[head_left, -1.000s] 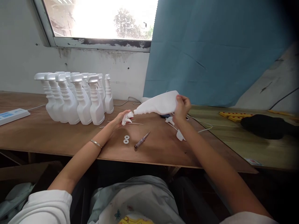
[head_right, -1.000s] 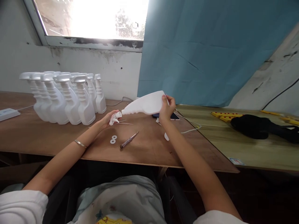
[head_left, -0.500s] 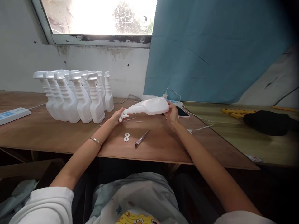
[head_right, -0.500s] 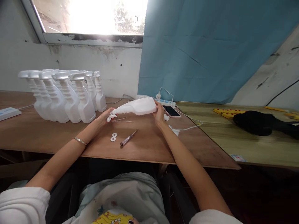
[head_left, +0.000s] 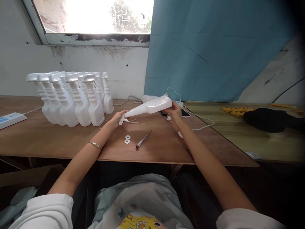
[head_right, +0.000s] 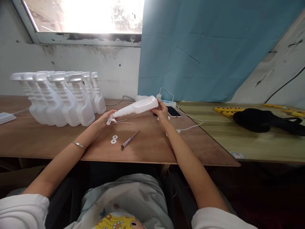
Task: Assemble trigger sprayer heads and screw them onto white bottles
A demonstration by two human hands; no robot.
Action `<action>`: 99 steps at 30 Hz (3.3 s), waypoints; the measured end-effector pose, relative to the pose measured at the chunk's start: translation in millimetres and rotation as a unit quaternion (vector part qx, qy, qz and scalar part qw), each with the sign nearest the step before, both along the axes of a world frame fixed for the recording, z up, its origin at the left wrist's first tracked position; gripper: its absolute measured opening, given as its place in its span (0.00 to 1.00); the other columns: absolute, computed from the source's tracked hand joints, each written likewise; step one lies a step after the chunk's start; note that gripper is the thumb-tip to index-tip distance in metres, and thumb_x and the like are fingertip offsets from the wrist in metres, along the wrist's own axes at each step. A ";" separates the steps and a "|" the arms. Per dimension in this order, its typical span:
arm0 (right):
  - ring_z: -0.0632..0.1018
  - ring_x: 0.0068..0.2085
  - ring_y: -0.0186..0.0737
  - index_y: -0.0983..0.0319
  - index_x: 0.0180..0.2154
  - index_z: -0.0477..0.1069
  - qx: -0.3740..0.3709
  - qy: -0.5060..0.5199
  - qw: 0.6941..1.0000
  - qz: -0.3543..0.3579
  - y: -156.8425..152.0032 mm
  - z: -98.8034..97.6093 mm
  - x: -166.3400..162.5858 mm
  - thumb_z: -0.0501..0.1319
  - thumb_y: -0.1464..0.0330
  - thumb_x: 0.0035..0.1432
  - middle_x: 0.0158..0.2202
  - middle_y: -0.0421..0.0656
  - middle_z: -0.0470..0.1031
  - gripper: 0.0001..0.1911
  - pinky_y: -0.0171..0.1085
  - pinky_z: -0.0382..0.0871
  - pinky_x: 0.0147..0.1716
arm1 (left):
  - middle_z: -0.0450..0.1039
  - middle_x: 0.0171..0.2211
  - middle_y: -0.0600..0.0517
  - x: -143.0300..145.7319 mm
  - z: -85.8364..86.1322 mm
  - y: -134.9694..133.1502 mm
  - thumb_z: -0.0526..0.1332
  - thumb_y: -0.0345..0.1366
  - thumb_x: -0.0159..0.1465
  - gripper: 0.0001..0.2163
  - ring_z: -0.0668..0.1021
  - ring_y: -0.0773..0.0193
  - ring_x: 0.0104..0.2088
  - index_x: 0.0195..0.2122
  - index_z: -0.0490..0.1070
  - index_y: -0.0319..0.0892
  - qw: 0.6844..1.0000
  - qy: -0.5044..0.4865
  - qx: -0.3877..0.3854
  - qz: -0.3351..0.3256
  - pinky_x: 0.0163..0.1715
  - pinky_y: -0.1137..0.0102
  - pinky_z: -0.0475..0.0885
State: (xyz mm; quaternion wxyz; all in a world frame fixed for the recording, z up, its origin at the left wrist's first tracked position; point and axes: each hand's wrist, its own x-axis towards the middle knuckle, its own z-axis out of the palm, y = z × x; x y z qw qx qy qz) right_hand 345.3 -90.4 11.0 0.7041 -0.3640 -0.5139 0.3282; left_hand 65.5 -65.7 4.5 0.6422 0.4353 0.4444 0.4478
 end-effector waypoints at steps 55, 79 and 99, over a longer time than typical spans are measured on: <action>0.70 0.32 0.34 0.60 0.24 0.61 0.017 -0.103 0.990 -0.096 4.1 -7.0 7.3 0.65 0.51 0.38 0.27 0.37 0.68 0.21 0.36 0.66 0.36 | 0.68 0.21 0.51 -1.0 5.2 -5.8 0.61 0.32 0.53 0.07 0.69 0.72 0.17 0.29 0.65 0.36 0.998 -0.038 0.045 0.001 0.12 0.78 0.64; 0.64 0.25 0.33 0.62 0.22 0.63 -0.090 -0.169 0.970 -0.148 9.5 -20.8 6.3 0.54 0.43 0.43 0.19 0.37 0.61 0.27 0.34 0.61 0.24 | 0.66 0.29 0.54 0.6 3.9 -14.4 0.60 0.44 0.53 0.13 0.71 0.70 0.29 0.33 0.63 0.42 0.909 0.162 0.333 0.193 0.27 0.78 0.63; 0.70 0.43 0.47 0.60 0.44 0.49 0.290 -0.304 0.857 -0.298 -28.7 -33.2 -27.8 0.59 0.51 0.41 0.44 0.51 0.62 0.33 0.49 0.66 0.40 | 0.59 0.25 0.55 32.3 75.9 24.5 0.60 0.38 0.49 0.11 0.67 0.71 0.24 0.29 0.60 0.40 0.934 -0.043 0.277 0.222 0.26 0.73 0.67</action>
